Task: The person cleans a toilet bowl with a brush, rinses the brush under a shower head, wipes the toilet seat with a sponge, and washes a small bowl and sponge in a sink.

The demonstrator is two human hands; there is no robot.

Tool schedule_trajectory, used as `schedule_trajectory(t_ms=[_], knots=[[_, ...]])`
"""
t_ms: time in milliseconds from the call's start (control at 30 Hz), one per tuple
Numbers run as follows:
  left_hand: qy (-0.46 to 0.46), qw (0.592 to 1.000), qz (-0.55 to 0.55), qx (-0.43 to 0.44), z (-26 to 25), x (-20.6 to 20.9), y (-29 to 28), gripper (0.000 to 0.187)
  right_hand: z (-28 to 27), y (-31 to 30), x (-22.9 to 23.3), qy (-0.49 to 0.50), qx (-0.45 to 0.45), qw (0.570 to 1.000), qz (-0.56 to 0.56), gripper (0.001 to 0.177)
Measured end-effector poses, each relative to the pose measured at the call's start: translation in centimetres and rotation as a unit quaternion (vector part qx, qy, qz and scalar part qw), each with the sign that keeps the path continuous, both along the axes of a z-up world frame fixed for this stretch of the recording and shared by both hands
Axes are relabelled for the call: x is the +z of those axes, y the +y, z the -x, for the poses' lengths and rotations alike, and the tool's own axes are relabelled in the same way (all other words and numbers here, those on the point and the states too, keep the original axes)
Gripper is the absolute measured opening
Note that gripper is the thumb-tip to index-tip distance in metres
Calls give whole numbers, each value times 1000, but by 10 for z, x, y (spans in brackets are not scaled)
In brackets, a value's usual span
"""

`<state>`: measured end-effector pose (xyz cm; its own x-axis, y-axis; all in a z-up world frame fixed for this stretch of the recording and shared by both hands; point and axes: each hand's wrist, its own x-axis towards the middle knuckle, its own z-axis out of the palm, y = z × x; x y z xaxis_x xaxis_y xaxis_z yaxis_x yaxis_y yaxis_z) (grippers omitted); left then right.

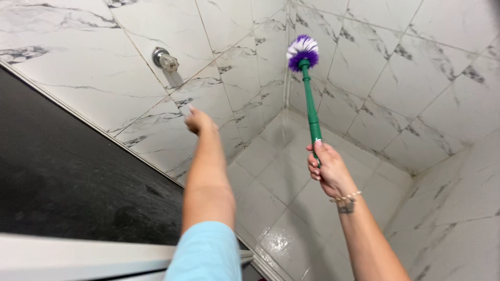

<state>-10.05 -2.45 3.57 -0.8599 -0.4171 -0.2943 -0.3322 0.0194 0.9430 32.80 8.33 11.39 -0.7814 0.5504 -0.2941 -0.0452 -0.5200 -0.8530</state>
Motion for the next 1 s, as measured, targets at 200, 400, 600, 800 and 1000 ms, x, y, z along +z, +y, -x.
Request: schedule_trajectory(t_ms=[200, 400, 600, 800, 1000], knots=[[143, 986, 80, -14, 142, 28, -44, 62, -6, 9, 2, 22, 17, 999, 18, 36], [167, 971, 91, -143, 204, 67, -42, 49, 2, 14, -20, 33, 22, 998, 40, 36], [250, 922, 231, -182, 221, 63, 3, 34, 14, 13, -40, 31, 14, 998, 54, 36], [261, 914, 279, -137, 256, 56, -5, 31, 27, 19, -50, 41, 21, 997, 66, 35], [110, 975, -113, -154, 249, 63, -8, 31, 25, 23, -46, 57, 16, 997, 49, 37]])
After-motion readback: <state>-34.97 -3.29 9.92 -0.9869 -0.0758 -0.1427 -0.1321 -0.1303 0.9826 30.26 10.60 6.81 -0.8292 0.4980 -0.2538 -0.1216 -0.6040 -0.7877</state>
